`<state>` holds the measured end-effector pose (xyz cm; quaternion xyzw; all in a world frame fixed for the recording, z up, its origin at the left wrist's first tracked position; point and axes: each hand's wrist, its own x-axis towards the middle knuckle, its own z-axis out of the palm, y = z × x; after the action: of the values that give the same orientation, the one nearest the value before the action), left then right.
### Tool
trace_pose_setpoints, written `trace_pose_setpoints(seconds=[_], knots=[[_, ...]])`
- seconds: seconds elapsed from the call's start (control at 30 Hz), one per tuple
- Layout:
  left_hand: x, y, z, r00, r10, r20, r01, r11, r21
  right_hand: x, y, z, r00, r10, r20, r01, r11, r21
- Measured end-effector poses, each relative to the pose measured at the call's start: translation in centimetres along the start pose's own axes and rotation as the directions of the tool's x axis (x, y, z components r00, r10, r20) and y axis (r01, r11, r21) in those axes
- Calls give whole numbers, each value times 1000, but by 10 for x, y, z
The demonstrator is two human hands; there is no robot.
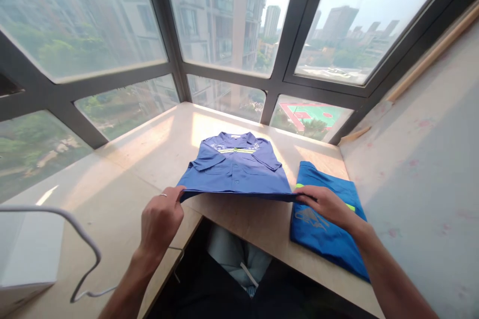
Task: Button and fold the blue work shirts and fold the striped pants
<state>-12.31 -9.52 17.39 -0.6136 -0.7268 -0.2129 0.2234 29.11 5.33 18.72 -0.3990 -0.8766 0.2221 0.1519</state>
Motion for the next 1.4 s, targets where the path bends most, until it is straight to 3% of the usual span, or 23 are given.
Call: trace_pose_setpoints(seconds=[0.13, 0.3, 0.47, 0.6, 0.67, 0.77, 0.9, 1.03, 1.2, 1.4], knots=[[7, -3, -22, 994, 56, -90, -58, 998, -18, -6, -14, -12, 998, -14, -57, 17, 998, 63], [13, -11, -43, 985, 23, -170, -37, 996, -78, -9, -31, -33, 995, -76, -66, 86, 984, 154], [33, -14, -38, 976, -40, -216, 33, 999, -33, 17, -33, -48, 993, -101, -66, 111, 980, 164], [65, -15, -5, 941, -251, -228, 241, 968, -71, 60, -23, -48, 991, -103, -87, 118, 976, 181], [82, -18, 18, 921, -346, -179, 333, 938, -97, 84, -13, -43, 991, -101, -87, 115, 978, 172], [104, -23, 50, 924, -380, -51, 372, 920, -122, 118, 12, -30, 993, -98, -68, 106, 988, 116], [131, -30, 85, 944, -267, 195, 292, 950, -111, 157, 55, -10, 998, -48, -32, 48, 999, 9], [160, -43, 119, 912, -77, 403, 157, 973, -169, 189, 87, 4, 999, -24, 35, 25, 999, -39], [192, -71, 166, 870, 115, 480, 99, 912, -397, 235, 115, 8, 997, -13, 73, 12, 1000, 11], [217, -95, 244, 858, 63, 511, 179, 895, -410, 298, 161, 32, 991, 115, 74, -118, 992, 46]])
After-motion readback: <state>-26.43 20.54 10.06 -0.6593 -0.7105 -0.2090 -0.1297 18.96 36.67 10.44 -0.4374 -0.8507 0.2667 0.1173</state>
